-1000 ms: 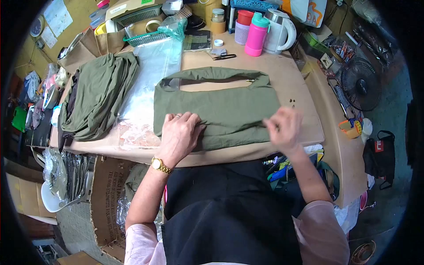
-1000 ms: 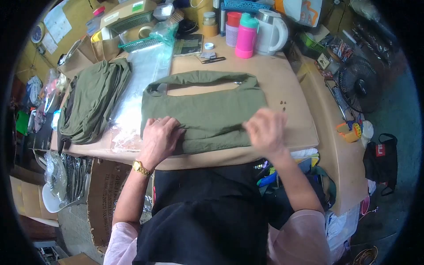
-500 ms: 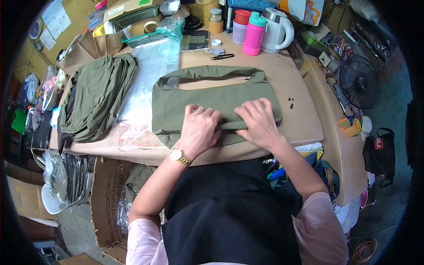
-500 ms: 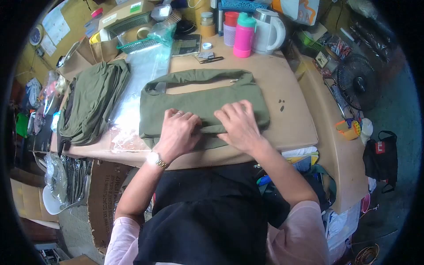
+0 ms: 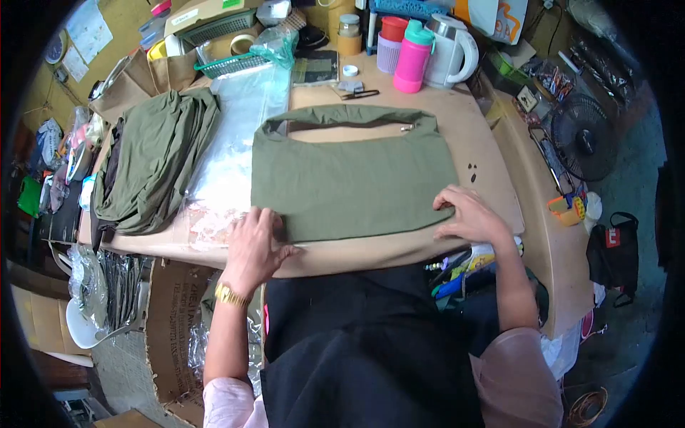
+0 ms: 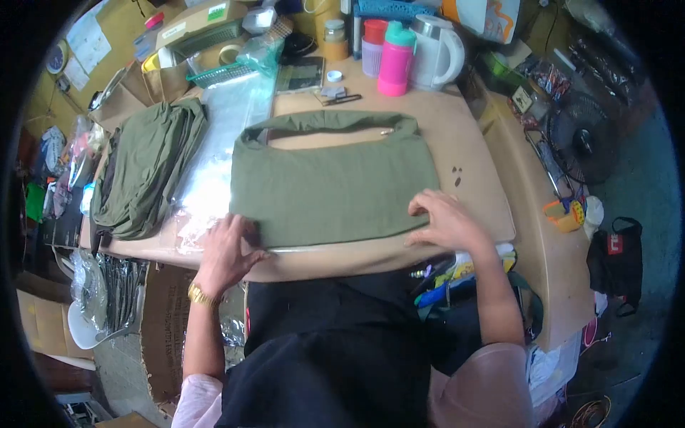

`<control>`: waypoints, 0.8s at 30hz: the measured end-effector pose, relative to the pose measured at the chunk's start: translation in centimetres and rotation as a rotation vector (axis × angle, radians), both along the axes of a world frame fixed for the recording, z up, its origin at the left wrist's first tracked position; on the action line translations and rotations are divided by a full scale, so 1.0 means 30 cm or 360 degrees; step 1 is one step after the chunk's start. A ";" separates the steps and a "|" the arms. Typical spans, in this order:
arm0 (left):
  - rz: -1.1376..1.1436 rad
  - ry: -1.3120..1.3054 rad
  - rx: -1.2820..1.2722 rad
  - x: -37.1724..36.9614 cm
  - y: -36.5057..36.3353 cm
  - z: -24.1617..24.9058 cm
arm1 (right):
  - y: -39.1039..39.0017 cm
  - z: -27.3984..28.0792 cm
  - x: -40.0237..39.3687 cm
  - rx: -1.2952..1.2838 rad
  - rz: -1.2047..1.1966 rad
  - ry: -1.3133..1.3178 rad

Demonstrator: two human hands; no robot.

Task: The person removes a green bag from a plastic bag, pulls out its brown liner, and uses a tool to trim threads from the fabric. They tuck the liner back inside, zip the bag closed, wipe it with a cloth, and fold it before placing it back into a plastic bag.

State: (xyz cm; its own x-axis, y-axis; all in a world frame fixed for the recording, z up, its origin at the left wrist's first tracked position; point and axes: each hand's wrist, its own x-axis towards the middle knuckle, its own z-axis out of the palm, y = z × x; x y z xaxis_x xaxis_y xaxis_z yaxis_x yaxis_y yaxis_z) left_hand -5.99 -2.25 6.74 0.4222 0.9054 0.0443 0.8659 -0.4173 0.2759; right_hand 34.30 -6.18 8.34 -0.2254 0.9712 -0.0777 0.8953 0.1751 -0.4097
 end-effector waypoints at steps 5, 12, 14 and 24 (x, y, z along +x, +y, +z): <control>0.0011 -0.0120 0.0499 0.237 -0.016 0.018 | 0.058 -0.026 -0.203 0.0893 -0.0187 -0.0114; -0.0284 -0.0301 0.0200 0.147 0.125 -0.216 | 0.056 -0.197 -0.159 0.0257 -0.0293 -0.0407; -0.0016 -0.0522 0.0306 0.031 0.116 -0.187 | 0.051 -0.201 -0.106 0.0249 -0.0279 -0.0437; 0.0647 -0.0323 0.1224 -0.281 0.241 -0.100 | 0.346 0.039 -0.703 0.0679 0.0387 0.0666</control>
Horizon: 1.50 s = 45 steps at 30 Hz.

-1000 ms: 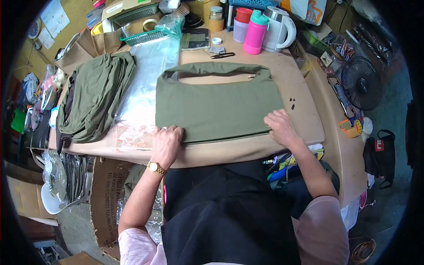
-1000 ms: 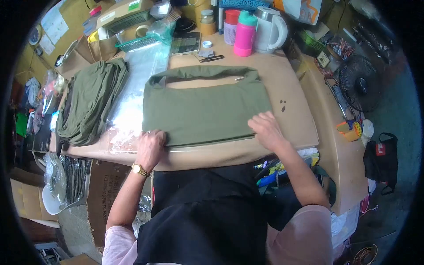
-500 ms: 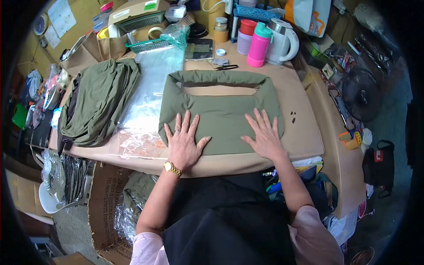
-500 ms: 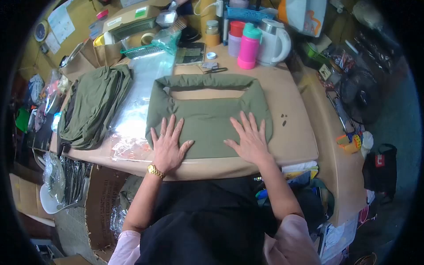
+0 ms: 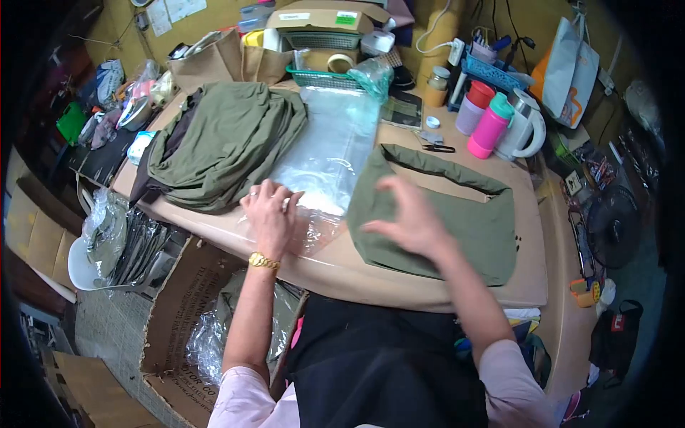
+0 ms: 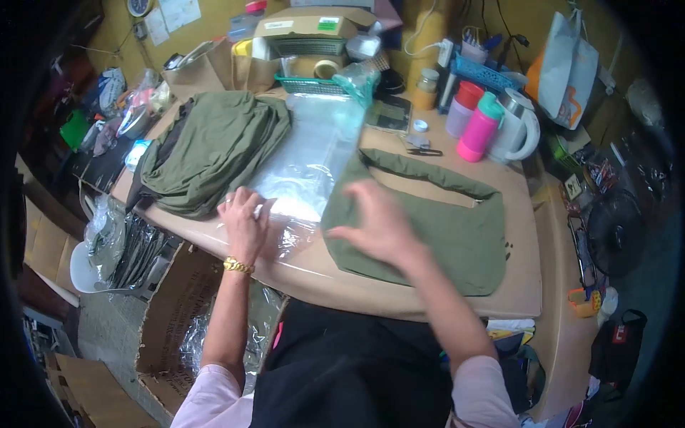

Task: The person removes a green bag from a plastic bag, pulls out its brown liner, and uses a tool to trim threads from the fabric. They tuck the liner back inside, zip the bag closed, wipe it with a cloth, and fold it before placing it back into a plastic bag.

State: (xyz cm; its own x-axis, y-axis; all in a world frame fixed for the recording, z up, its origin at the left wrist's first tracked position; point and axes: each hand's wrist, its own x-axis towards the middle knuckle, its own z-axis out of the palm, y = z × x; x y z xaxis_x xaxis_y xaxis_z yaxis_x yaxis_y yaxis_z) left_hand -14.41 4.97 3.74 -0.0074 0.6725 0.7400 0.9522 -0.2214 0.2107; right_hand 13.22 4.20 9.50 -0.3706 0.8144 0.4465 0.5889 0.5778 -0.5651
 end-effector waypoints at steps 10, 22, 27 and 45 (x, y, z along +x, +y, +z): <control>-0.0557 -0.0421 -0.0750 0.026 -0.030 -0.080 | 0.239 -0.092 -0.385 0.0536 0.0093 0.0070; -0.0150 0.0005 -0.0623 -0.040 0.241 -0.118 | -0.030 -0.137 -0.373 0.0666 0.0539 0.0042; -0.0189 -0.0191 -0.0430 -0.038 0.285 -0.080 | -0.013 -0.211 -0.456 0.0358 0.0670 0.0117; -0.0504 -0.0916 -0.0362 0.001 0.174 -0.004 | 0.046 -0.285 -0.499 -0.0039 0.0178 0.0596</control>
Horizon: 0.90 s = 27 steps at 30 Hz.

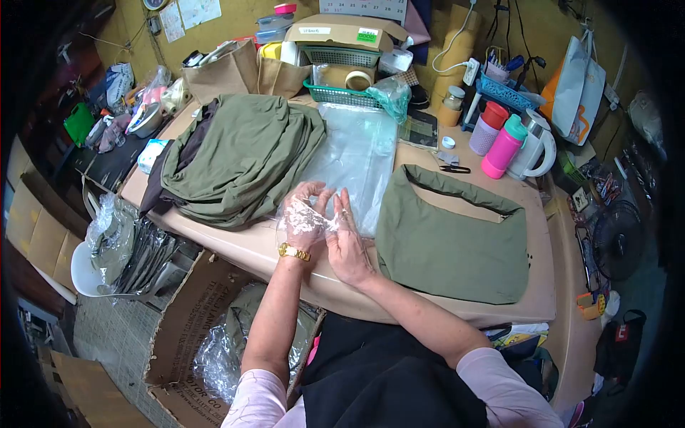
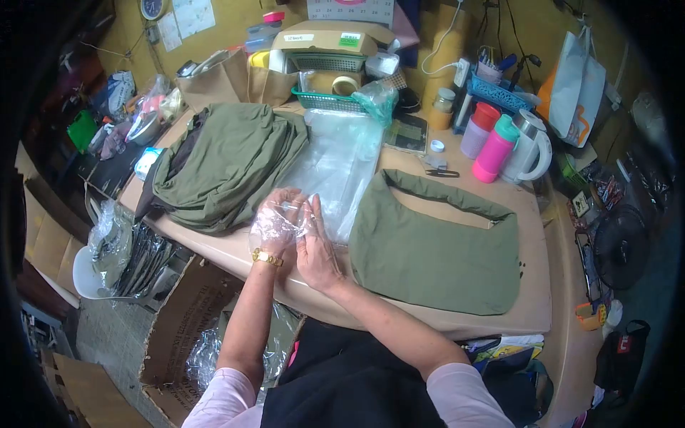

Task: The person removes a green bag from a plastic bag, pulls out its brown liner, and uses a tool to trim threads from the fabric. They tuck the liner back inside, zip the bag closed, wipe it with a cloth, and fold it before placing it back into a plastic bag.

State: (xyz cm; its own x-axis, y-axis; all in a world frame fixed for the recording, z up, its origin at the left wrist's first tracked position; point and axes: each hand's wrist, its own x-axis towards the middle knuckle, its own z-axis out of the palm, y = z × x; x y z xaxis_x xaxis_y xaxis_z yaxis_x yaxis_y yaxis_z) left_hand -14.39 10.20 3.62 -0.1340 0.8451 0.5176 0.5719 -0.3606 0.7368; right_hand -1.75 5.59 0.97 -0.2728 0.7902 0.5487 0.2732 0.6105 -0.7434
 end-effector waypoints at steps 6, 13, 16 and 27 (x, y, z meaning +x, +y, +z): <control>0.0022 -0.0228 0.0135 -0.023 0.040 -0.061 | 0.034 0.033 -0.045 -0.0229 0.0003 0.0341; -0.0118 -0.0588 0.0065 -0.053 0.068 -0.070 | 0.057 0.029 -0.032 -0.0286 0.0012 -0.0021; -0.0056 -0.0608 -0.0013 -0.034 0.046 -0.034 | 0.072 0.036 -0.024 -0.0653 -0.0086 -0.0652; -0.0125 -0.0194 0.0292 0.019 -0.021 -0.038 | 0.245 0.004 -0.117 -0.1279 -0.0168 0.1303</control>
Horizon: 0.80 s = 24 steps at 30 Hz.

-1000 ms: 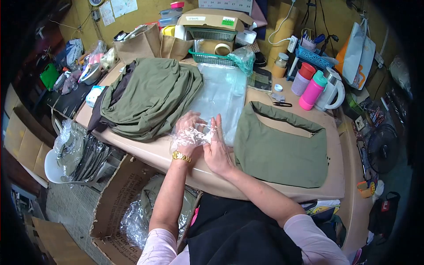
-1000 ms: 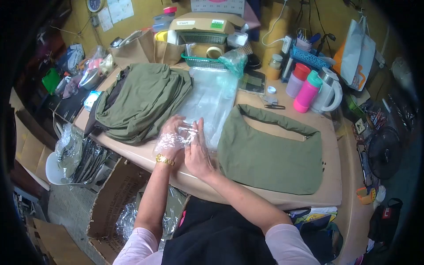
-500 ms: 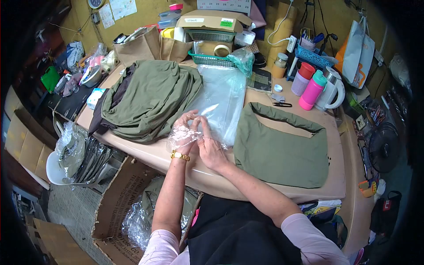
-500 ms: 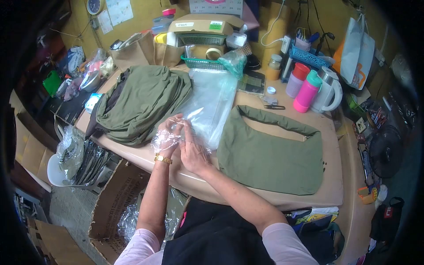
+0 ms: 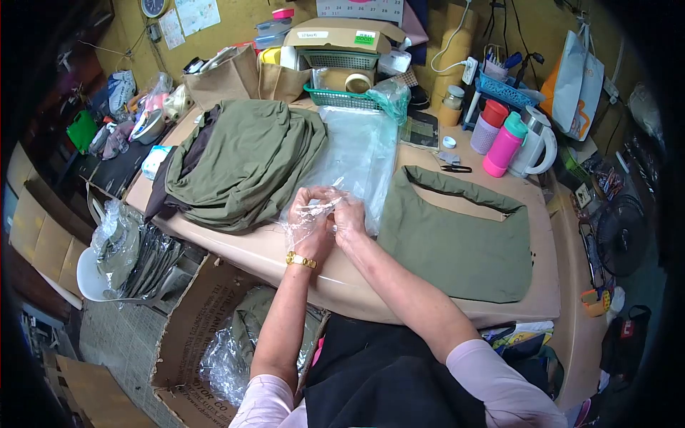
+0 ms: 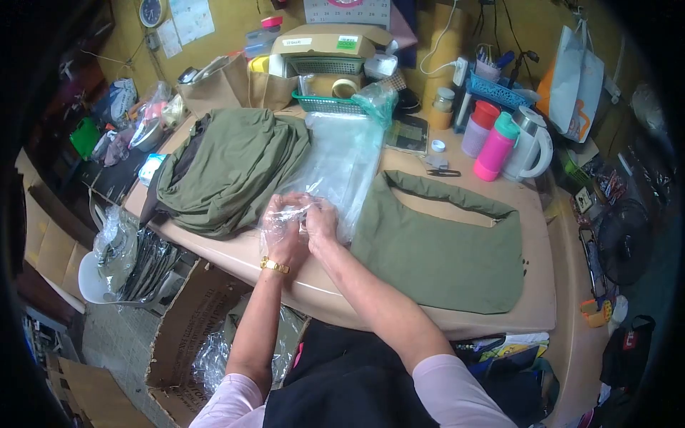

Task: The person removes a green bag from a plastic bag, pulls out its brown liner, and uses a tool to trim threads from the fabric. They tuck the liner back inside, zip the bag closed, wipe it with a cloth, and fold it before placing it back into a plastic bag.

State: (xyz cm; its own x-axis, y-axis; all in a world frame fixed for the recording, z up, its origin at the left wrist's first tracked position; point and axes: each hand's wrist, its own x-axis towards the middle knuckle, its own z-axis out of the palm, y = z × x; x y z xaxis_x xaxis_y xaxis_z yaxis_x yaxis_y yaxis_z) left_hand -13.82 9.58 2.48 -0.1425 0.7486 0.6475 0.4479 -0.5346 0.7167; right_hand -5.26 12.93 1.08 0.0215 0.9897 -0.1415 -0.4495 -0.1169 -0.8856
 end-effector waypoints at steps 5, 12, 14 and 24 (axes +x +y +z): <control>0.0060 -0.0604 -0.0418 -0.011 0.026 -0.012 | -0.032 -0.018 0.012 -0.0151 -0.0123 0.0168; 0.0142 -0.0840 -0.0137 0.000 0.067 0.001 | -0.109 -0.021 -0.014 0.0283 -0.0072 -0.0306; 0.0157 -0.0730 -0.0168 -0.013 0.072 -0.022 | -0.086 -0.091 -0.047 0.0794 -0.0172 -0.0554; 0.0643 0.0392 -0.0007 -0.002 -0.017 -0.027 | 0.070 0.000 -0.018 -0.0036 -0.0113 0.0191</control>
State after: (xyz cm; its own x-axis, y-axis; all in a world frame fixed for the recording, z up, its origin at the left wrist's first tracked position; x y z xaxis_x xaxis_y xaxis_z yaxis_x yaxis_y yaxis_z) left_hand -13.89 9.08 1.67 -0.2655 0.6676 0.6955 0.7765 -0.2795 0.5647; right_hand -5.82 15.04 1.08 0.0728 0.9829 -0.1693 -0.5598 -0.1002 -0.8225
